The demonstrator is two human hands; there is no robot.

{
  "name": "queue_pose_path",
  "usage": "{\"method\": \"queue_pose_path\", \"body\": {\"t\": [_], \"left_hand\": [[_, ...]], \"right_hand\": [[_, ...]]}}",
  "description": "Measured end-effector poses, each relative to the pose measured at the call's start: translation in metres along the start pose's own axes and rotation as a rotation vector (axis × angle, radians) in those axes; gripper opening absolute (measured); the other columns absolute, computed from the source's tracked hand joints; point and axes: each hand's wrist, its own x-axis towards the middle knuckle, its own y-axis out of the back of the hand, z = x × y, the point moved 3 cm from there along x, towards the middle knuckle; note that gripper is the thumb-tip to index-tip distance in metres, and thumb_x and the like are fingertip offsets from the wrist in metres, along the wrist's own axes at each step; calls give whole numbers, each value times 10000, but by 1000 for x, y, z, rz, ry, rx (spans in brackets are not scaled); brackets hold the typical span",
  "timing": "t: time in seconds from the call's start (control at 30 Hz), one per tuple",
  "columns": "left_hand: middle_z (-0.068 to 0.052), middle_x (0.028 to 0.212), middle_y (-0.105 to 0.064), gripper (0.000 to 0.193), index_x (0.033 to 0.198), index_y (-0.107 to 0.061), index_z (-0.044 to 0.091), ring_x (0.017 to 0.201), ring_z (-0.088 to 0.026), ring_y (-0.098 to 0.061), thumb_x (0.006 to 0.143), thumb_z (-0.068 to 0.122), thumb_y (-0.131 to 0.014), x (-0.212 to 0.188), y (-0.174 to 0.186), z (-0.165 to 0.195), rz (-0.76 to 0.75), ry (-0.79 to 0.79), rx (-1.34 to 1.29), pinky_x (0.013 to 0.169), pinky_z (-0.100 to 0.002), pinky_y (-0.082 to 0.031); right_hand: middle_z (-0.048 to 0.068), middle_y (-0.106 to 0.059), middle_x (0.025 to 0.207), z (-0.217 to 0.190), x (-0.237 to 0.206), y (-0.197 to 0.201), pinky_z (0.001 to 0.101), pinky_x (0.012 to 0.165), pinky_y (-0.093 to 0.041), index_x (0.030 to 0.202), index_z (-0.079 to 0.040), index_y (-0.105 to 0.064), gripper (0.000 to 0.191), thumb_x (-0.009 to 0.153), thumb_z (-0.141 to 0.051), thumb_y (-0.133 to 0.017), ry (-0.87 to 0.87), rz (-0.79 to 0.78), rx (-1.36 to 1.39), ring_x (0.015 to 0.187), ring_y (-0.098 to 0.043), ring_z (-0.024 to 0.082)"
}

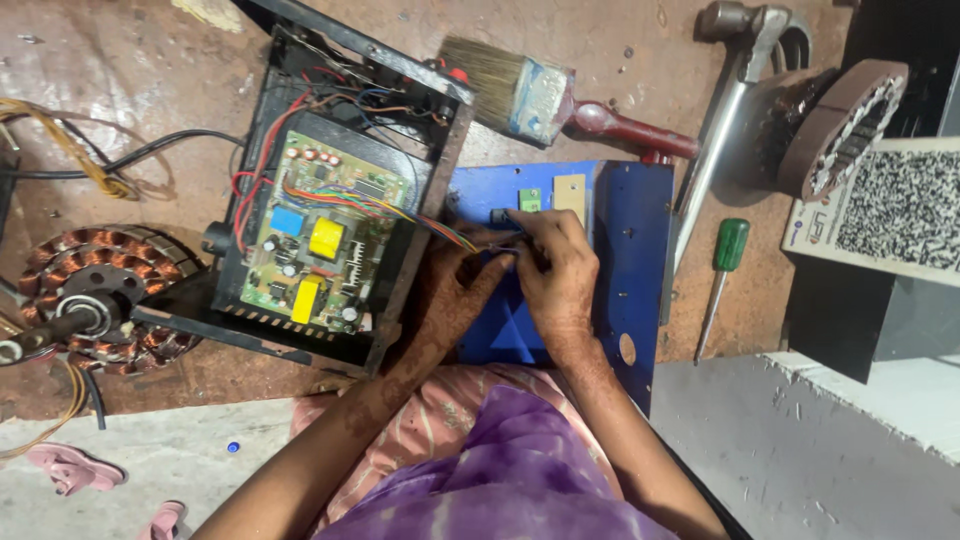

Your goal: The person uses a screwdriver to unscrew and open the cover of a blue metal electronics enclosure on a workbench. They then use a paintbrush to brush dust off the internal circuit board and reposition wires and a connector inside the enclosure.

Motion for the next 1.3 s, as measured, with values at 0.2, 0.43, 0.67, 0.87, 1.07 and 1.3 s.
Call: {"method": "queue_pose_path", "body": {"t": [0.2, 0.43, 0.67, 0.87, 1.07, 1.3], "left_hand": [[-125, 1140, -652, 392, 1279, -621, 33, 1022, -211, -634, 941, 182, -752, 14, -2, 23, 81, -20, -92, 864, -343, -526], [-105, 985, -723, 315, 1223, -706, 53, 868, -219, -676, 978, 250, -714, 19, -9, -7, 57, 146, 78, 789, -357, -543], [-203, 1192, -642, 659, 1474, -528, 11, 1092, -308, -622, 940, 326, -752, 16, -21, -7, 80, -72, 81, 938, -437, -527], [-180, 1455, -446, 867, 1526, -349, 96, 1229, -271, -560, 839, 423, -763, -33, 19, 52, -395, 393, 2, 807, -407, -636], [-96, 1426, -719, 397, 1244, -651, 114, 979, -196, -752, 948, 377, -678, -27, 98, 140, -445, 227, -252, 701, -308, -651], [-86, 1230, -663, 451, 1288, -666, 167, 1155, -301, -641, 863, 212, -810, 43, 165, 152, 199, -244, 603, 968, -440, -527]], "right_hand": [[119, -660, 1063, 1, -1, -1, 364, 817, -563, 1179, -62, -717, 336, 855, 25, -724, 53, 62, 12, 949, -689, 273], [117, -645, 1007, 6, 3, -8, 355, 706, -544, 1132, -60, -727, 257, 879, -19, -729, 14, 23, -23, 777, -648, 240], [96, -643, 965, 11, 12, -5, 331, 673, -556, 1120, -81, -736, 284, 840, -39, -753, 86, -5, -24, 727, -649, 204], [90, -680, 1021, -15, 17, 23, 283, 712, -546, 1139, -61, -726, 318, 824, -48, -770, 88, -4, -59, 786, -676, 172], [100, -697, 1101, -75, 33, 40, 282, 844, -555, 1134, -31, -735, 214, 924, -63, -758, 206, -34, 192, 959, -676, 171], [111, -717, 1068, -139, 67, -4, 333, 774, -554, 1123, -53, -745, 297, 860, -176, -811, 309, -257, -108, 868, -691, 224]]}}
